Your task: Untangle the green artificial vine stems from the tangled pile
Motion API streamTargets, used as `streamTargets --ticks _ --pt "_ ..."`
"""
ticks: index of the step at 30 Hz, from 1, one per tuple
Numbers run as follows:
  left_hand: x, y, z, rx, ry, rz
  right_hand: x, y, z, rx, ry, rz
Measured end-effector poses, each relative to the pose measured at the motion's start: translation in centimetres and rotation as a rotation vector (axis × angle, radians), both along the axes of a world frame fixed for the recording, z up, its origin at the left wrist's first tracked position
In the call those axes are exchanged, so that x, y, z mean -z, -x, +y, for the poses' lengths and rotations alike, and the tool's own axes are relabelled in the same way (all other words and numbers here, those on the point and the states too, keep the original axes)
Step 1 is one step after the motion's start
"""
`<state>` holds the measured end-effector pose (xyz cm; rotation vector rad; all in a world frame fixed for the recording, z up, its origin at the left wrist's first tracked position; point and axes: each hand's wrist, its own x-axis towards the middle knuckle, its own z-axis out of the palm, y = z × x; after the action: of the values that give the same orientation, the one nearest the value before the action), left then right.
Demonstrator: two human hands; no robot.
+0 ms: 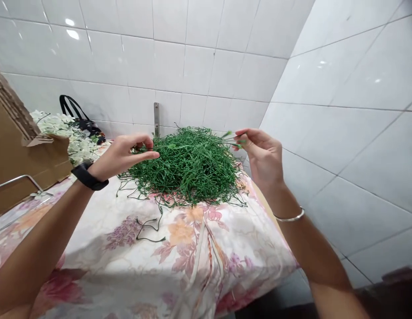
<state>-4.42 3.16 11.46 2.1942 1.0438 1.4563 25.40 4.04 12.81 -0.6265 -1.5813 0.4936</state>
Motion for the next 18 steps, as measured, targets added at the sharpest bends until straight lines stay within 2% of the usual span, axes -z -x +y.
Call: streamTargets --ticks 5,9,12,13,14,16,17,18 --pt "1.8 -1.1 1.0 -0.135 -0.280 0.158 1.3 -0.7 -0.8 0.037 0.016 -0.022" --pt "2.7 -1.5 1.9 -0.177 -0.330 0.271 2.8 -0.4 -0.8 0.121 0.022 -0.048" --pt "2.2 -1.0 2.3 -0.174 -0.318 0.190 4.5 0.7 -1.8 0.296 -0.173 -0.005" --pt "1.9 -0.7 2.4 -0.176 -0.325 0.149 5.3 1.3 -2.4 0.290 -0.271 -0.051" --pt "1.6 -0.5 2.5 -0.185 -0.337 0.118 6.0 2.1 -3.1 0.205 -0.370 -0.177" --pt "0.9 0.0 2.7 -0.219 -0.358 0.102 7.7 4.2 -4.4 -0.196 -0.470 -0.707" --pt "0.6 0.2 2.7 -0.238 -0.367 0.113 8.6 5.3 -4.8 -0.352 -0.508 -0.942" --pt "0.3 0.3 2.7 -0.254 -0.377 0.133 9.5 6.6 -5.1 -0.451 -0.550 -1.112"
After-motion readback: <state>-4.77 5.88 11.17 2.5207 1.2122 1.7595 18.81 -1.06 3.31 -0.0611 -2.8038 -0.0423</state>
